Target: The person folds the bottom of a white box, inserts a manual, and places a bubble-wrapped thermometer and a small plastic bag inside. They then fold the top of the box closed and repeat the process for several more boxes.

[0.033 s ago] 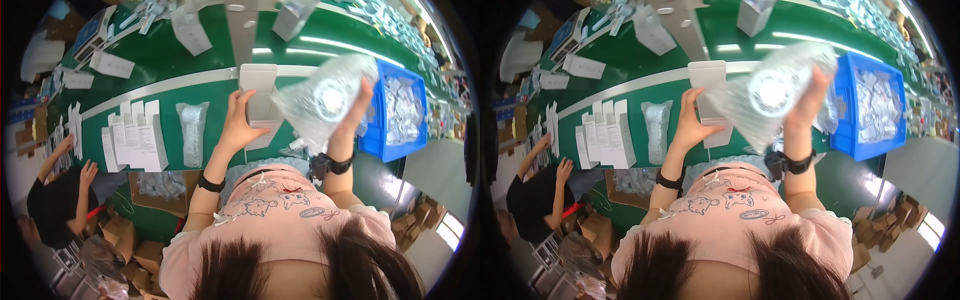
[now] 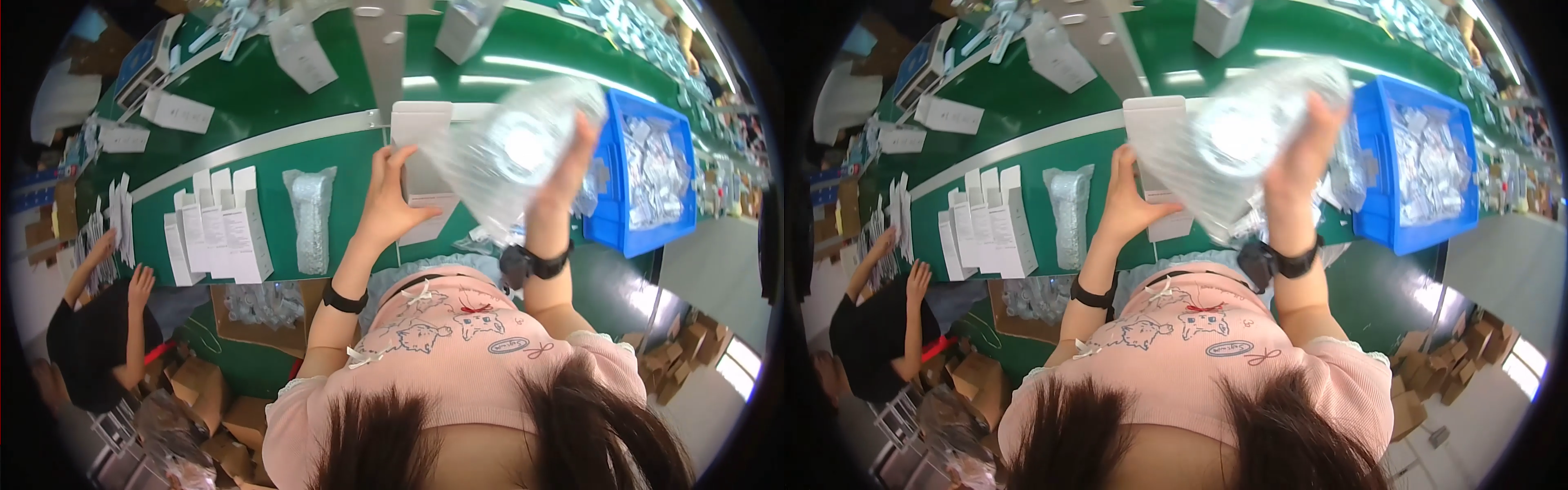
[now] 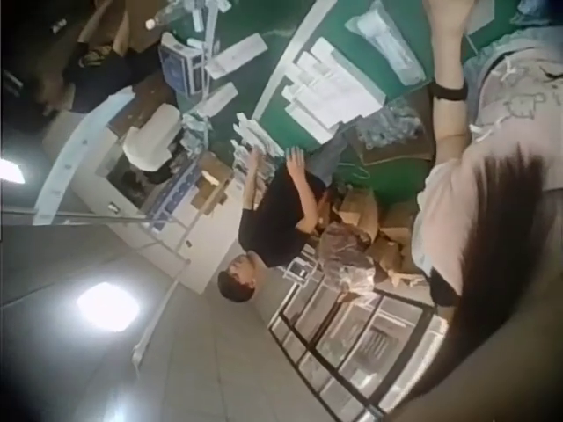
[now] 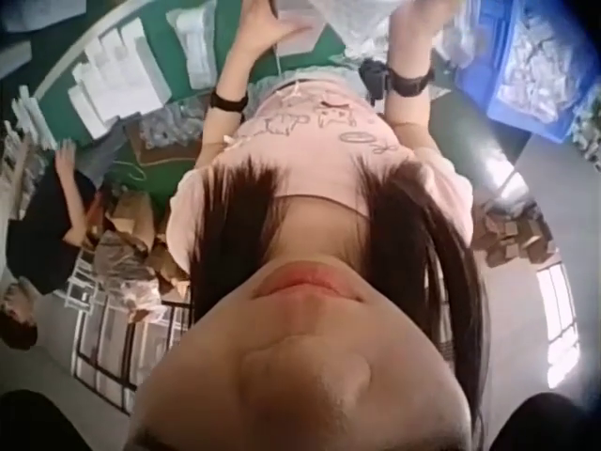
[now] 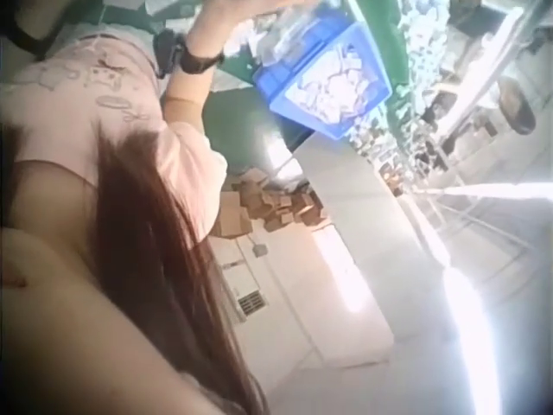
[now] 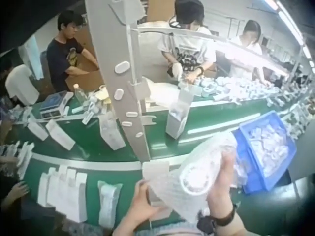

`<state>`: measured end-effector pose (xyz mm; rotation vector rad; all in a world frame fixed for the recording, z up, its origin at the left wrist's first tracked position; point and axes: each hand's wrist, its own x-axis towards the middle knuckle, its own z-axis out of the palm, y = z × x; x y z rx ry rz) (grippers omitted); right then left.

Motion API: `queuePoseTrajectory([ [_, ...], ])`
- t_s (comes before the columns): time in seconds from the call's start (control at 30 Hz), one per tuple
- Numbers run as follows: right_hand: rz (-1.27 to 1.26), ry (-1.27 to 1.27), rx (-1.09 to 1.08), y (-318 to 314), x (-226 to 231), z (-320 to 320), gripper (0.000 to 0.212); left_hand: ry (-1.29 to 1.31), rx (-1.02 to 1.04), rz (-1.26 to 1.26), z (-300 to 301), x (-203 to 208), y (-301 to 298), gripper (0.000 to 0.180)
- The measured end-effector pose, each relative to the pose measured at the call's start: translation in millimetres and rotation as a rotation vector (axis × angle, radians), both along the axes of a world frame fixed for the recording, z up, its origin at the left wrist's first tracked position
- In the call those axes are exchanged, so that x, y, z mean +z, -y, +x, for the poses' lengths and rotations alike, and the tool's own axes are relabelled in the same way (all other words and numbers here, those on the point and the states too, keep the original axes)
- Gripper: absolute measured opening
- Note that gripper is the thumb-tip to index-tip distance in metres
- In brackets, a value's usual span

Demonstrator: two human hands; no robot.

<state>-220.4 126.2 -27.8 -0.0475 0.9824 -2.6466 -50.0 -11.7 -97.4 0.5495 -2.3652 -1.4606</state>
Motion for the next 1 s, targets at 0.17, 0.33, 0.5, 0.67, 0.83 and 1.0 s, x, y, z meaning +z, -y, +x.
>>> queuePoseTrajectory([
  [0.17, 0.291, -0.293, -0.45, 38.9, -17.9, 9.5, 0.055, -0.084, 0.11, -0.132, -8.6, 4.1, -17.7, 0.087],
  [0.33, 0.818, -1.029, -0.612, 22.6, -26.0, 22.5, 0.053, -0.289, 0.037, -0.19, -12.2, -9.5, -28.7, 0.085],
  [0.5, 0.948, -1.418, 0.046, -1.9, -14.7, 22.4, 0.04, -0.551, 0.033, -0.125, -31.3, -14.0, -21.5, 0.084],
  [0.67, 1.189, -0.932, 0.047, -73.7, -68.2, -20.3, 0.039, -0.359, 0.193, -0.138, -6.1, -82.3, -9.8, 0.082],
  [0.83, 2.204, -0.828, 0.646, -149.0, -122.2, 4.7, 0.053, -0.483, 0.05, -0.12, -2.5, -78.2, 3.2, 0.08],
  [1.0, 1.928, -0.863, 0.341, -175.2, -151.3, 11.4, 0.056, -0.293, -0.005, -0.104, -6.1, -29.5, 3.4, 0.072],
])
